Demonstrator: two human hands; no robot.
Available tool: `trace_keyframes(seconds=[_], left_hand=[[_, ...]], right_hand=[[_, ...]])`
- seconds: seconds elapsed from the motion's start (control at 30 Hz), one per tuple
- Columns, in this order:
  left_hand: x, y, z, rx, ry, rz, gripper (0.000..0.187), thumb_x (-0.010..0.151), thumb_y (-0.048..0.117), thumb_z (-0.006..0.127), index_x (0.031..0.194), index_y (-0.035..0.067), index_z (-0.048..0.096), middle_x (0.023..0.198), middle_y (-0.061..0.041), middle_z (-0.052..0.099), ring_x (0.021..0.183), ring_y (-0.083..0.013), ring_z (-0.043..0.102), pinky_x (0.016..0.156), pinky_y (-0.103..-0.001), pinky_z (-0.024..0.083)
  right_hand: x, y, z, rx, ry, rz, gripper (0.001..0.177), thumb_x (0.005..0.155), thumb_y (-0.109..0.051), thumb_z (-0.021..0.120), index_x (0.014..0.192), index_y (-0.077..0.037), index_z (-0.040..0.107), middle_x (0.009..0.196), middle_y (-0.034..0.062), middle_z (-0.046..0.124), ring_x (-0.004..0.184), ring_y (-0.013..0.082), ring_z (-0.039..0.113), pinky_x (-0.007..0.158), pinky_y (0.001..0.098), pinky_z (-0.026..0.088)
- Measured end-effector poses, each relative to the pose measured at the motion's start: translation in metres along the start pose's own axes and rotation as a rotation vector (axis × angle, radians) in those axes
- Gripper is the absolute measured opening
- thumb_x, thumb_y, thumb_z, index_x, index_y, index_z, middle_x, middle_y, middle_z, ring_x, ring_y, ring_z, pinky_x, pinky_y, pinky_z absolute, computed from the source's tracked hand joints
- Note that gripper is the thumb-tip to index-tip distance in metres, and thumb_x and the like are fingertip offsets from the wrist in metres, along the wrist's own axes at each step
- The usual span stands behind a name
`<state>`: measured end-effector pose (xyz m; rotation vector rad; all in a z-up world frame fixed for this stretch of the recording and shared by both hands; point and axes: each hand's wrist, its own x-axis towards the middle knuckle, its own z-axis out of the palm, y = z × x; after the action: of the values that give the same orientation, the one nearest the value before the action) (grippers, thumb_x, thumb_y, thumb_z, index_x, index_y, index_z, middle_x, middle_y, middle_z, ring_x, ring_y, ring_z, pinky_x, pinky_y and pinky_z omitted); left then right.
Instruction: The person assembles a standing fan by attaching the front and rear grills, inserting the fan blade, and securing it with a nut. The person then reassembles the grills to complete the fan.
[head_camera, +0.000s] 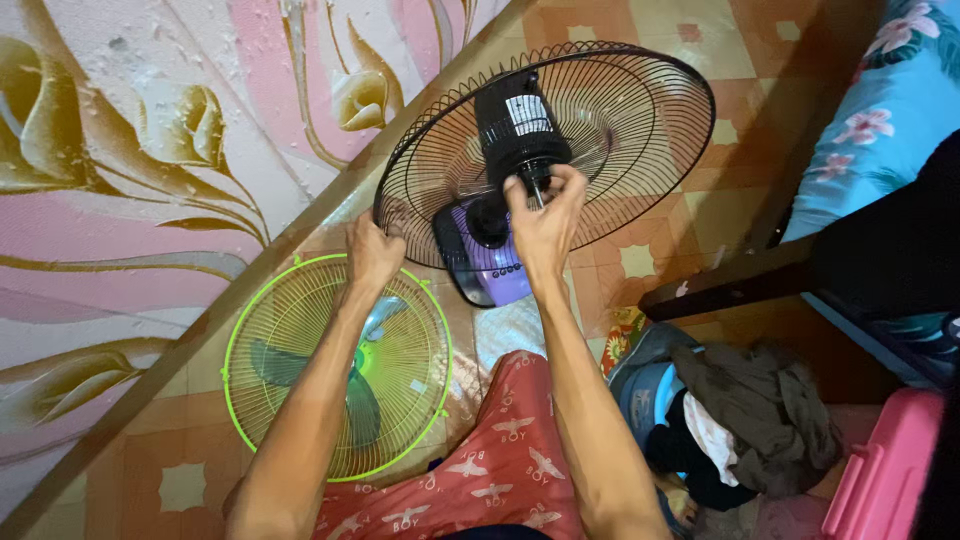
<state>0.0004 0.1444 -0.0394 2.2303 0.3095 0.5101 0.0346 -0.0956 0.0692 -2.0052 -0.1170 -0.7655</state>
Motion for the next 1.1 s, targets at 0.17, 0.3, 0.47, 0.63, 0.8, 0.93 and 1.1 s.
trace_keyframes(seconds=[0.17, 0.3, 0.47, 0.63, 0.8, 0.93, 1.1], left_hand=[[-0.001, 0.014, -0.007, -0.026, -0.016, 0.008, 0.026, 0.082, 0.004, 0.064, 0.105, -0.006, 0.069, 0.095, -0.030, 0.071, 0.094, -0.0510, 0.066, 0.091, -0.054, 0.051], [-0.002, 0.017, -0.007, -0.029, -0.007, -0.031, 0.023, 0.083, 0.005, 0.067, 0.102, -0.007, 0.069, 0.091, -0.031, 0.070, 0.089, -0.0514, 0.066, 0.086, -0.055, 0.050], [-0.002, 0.016, -0.007, -0.030, -0.044, -0.075, 0.020, 0.084, 0.005, 0.065, 0.099, -0.007, 0.068, 0.088, -0.031, 0.070, 0.088, -0.0491, 0.068, 0.086, -0.052, 0.053], [-0.005, 0.016, -0.007, -0.058, -0.021, -0.001, 0.019, 0.082, 0.003, 0.063, 0.098, -0.006, 0.070, 0.090, -0.029, 0.071, 0.089, -0.0495, 0.066, 0.086, -0.053, 0.051], [-0.010, 0.010, -0.001, -0.032, 0.026, 0.026, 0.026, 0.081, 0.003, 0.065, 0.105, -0.006, 0.069, 0.098, -0.031, 0.070, 0.096, -0.0512, 0.063, 0.091, -0.055, 0.048], [-0.009, 0.003, 0.008, -0.064, 0.023, -0.031, 0.036, 0.081, 0.005, 0.064, 0.114, -0.008, 0.066, 0.106, -0.033, 0.067, 0.105, -0.0522, 0.060, 0.096, -0.055, 0.046], [-0.010, 0.004, 0.006, -0.042, 0.118, 0.086, 0.045, 0.074, 0.003, 0.063, 0.116, -0.014, 0.063, 0.106, -0.037, 0.066, 0.102, -0.0554, 0.059, 0.094, -0.056, 0.046]], right_hand=[[0.019, 0.046, 0.010, 0.770, -0.172, 1.044, 0.052, 0.086, -0.057, 0.063, 0.105, -0.012, 0.047, 0.098, 0.0137, 0.062, 0.083, 0.0294, 0.074, 0.066, 0.0439, 0.063], [0.019, 0.073, 0.015, 1.155, -0.268, 1.357, 0.063, 0.085, -0.060, 0.068, 0.097, -0.001, 0.050, 0.100, 0.0232, 0.066, 0.085, 0.0348, 0.075, 0.074, 0.0494, 0.067], [0.003, 0.038, 0.013, 0.084, -0.072, 0.271, 0.044, 0.077, -0.017, 0.084, 0.104, -0.002, 0.053, 0.099, 0.0171, 0.060, 0.092, 0.0315, 0.068, 0.081, 0.0436, 0.057], [-0.003, 0.028, 0.010, 0.106, 0.022, 0.207, 0.040, 0.087, -0.022, 0.077, 0.112, -0.003, 0.054, 0.101, 0.0152, 0.056, 0.091, 0.0299, 0.056, 0.085, 0.0409, 0.048], [-0.001, 0.011, 0.000, -0.058, -0.192, 0.533, 0.030, 0.103, -0.032, 0.064, 0.114, -0.006, 0.055, 0.100, 0.0176, 0.063, 0.096, 0.0317, 0.063, 0.090, 0.0410, 0.047], [-0.003, -0.016, -0.012, -0.156, -0.057, -0.160, 0.023, 0.087, -0.012, 0.068, 0.109, -0.006, 0.064, 0.120, 0.0164, 0.063, 0.113, 0.0345, 0.059, 0.101, 0.0444, 0.047], [0.000, -0.008, -0.002, -0.049, 0.055, 0.293, 0.040, 0.091, -0.017, 0.070, 0.127, -0.001, 0.060, 0.125, 0.0185, 0.057, 0.115, 0.0361, 0.060, 0.104, 0.0454, 0.046]])
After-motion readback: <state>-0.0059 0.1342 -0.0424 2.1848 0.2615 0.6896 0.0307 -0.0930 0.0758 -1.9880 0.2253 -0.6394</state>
